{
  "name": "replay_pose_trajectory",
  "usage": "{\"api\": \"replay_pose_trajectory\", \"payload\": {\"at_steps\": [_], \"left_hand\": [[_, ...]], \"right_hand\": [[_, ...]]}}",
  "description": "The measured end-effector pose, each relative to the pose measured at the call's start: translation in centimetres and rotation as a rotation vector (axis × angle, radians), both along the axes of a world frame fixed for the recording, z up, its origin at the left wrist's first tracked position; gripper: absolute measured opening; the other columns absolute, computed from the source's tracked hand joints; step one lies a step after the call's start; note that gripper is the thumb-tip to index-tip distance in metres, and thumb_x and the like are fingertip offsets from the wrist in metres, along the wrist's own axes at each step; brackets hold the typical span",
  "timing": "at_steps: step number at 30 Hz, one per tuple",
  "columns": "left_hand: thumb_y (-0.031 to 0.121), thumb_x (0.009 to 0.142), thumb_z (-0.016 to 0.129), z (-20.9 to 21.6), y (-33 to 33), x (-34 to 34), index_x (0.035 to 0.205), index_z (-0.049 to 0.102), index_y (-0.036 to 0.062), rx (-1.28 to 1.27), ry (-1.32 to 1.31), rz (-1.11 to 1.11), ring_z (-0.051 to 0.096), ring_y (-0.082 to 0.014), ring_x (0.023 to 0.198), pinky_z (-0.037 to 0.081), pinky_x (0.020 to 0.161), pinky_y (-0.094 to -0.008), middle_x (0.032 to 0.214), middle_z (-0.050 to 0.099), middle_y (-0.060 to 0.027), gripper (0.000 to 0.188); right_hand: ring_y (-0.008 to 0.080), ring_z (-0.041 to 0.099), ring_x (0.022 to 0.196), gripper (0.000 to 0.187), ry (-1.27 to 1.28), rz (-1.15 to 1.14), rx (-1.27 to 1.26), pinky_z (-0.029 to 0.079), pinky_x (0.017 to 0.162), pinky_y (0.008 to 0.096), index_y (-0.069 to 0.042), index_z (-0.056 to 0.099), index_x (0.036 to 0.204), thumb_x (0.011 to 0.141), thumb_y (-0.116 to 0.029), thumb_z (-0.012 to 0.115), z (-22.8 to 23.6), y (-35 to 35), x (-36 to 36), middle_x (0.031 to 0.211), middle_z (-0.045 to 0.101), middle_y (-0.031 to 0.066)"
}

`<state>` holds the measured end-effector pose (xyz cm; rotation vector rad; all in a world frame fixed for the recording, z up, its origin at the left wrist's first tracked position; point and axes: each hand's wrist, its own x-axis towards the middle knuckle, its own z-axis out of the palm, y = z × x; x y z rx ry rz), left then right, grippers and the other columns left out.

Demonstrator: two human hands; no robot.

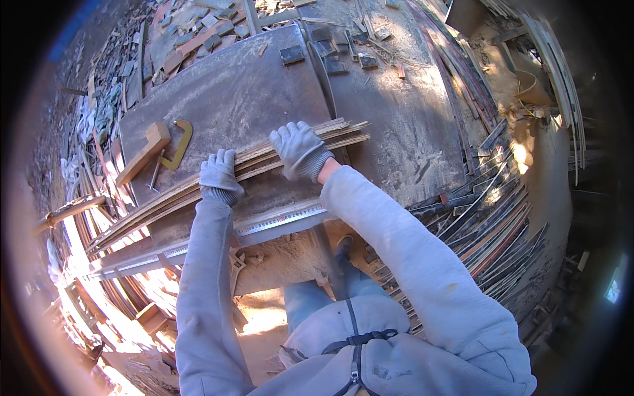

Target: The person sorts and stacks wooden planks in a cluttered workshop. They pick up planks from a pile, place them on a workbench, and arrange them into neat stacks. The person also moves between the workbench and the floor to gather more planks.

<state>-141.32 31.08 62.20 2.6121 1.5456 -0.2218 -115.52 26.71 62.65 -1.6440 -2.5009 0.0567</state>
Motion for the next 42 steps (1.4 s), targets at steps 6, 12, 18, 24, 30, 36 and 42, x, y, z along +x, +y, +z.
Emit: {"api": "replay_pose_trajectory", "payload": {"at_steps": [6,12,18,24,30,36,42], "left_hand": [[0.018,0.067,0.080,-0.1,0.0,0.2,0.134,0.054,0.0134,0.017,-0.024,0.004,0.059,-0.0347,0.120,0.047,0.103,-0.0460,0.125,0.059,-0.0123,0.073],[0.020,0.064,0.082,-0.8,0.3,-0.2,0.134,0.055,0.0141,0.045,-0.035,-0.005,0.059,-0.0343,0.120,0.046,0.103,-0.0461,0.125,0.059,-0.0114,0.075],[0.023,0.061,0.085,-1.3,0.7,-0.3,0.132,0.055,0.0144,0.069,-0.031,-0.014,0.060,-0.0335,0.119,0.047,0.102,-0.0461,0.124,0.059,-0.0111,0.078],[0.027,0.061,0.087,-1.5,0.7,-0.5,0.132,0.055,0.0142,0.118,-0.046,-0.053,0.061,-0.0338,0.118,0.049,0.100,-0.0459,0.124,0.059,-0.0109,0.079],[0.028,0.062,0.088,-1.6,1.2,-0.6,0.133,0.054,0.0137,0.088,0.000,-0.045,0.061,-0.0340,0.119,0.049,0.101,-0.0456,0.125,0.059,-0.0115,0.079],[0.019,0.065,0.081,-1.8,1.4,-0.7,0.130,0.057,0.0130,0.149,-0.077,-0.094,0.063,-0.0370,0.114,0.051,0.099,-0.0472,0.120,0.062,-0.0129,0.069],[0.029,0.065,0.086,-2.0,1.5,-0.6,0.135,0.054,0.0126,0.116,0.009,-0.058,0.061,-0.0336,0.119,0.048,0.105,-0.0454,0.127,0.060,-0.0116,0.079]], "right_hand": [[0.0271,0.062,0.092,0.044,-0.018,0.040,0.134,0.047,0.084,0.0407,-0.004,0.063,0.111,0.077,-0.031,0.070,-0.7,0.0,0.3,0.098,0.063,0.0119],[0.0272,0.062,0.094,0.046,-0.036,0.055,0.134,0.048,0.084,0.0412,-0.004,0.063,0.109,0.078,-0.036,0.073,-0.9,0.1,0.3,0.099,0.063,0.0123],[0.0274,0.063,0.095,0.049,-0.071,0.044,0.161,0.048,0.085,0.0417,-0.004,0.062,0.109,0.079,-0.041,0.075,-1.0,0.0,0.3,0.100,0.064,0.0125],[0.0282,0.063,0.100,0.052,-0.057,0.038,0.105,0.047,0.089,0.0431,-0.004,0.064,0.111,0.080,-0.043,0.077,-0.8,0.0,0.3,0.103,0.065,0.0128],[0.0280,0.062,0.106,0.057,-0.113,0.028,0.049,0.046,0.093,0.0428,-0.004,0.065,0.116,0.083,-0.048,0.078,-0.4,0.0,0.0,0.109,0.066,0.0119],[0.0278,0.062,0.104,0.061,-0.112,0.026,0.061,0.046,0.093,0.0413,-0.003,0.065,0.116,0.082,-0.052,0.079,-0.3,0.0,0.1,0.108,0.066,0.0118],[0.0293,0.064,0.102,0.062,-0.050,0.011,0.089,0.047,0.091,0.0419,-0.002,0.064,0.117,0.079,-0.048,0.081,-0.6,-0.1,0.0,0.106,0.066,0.0140]]}}
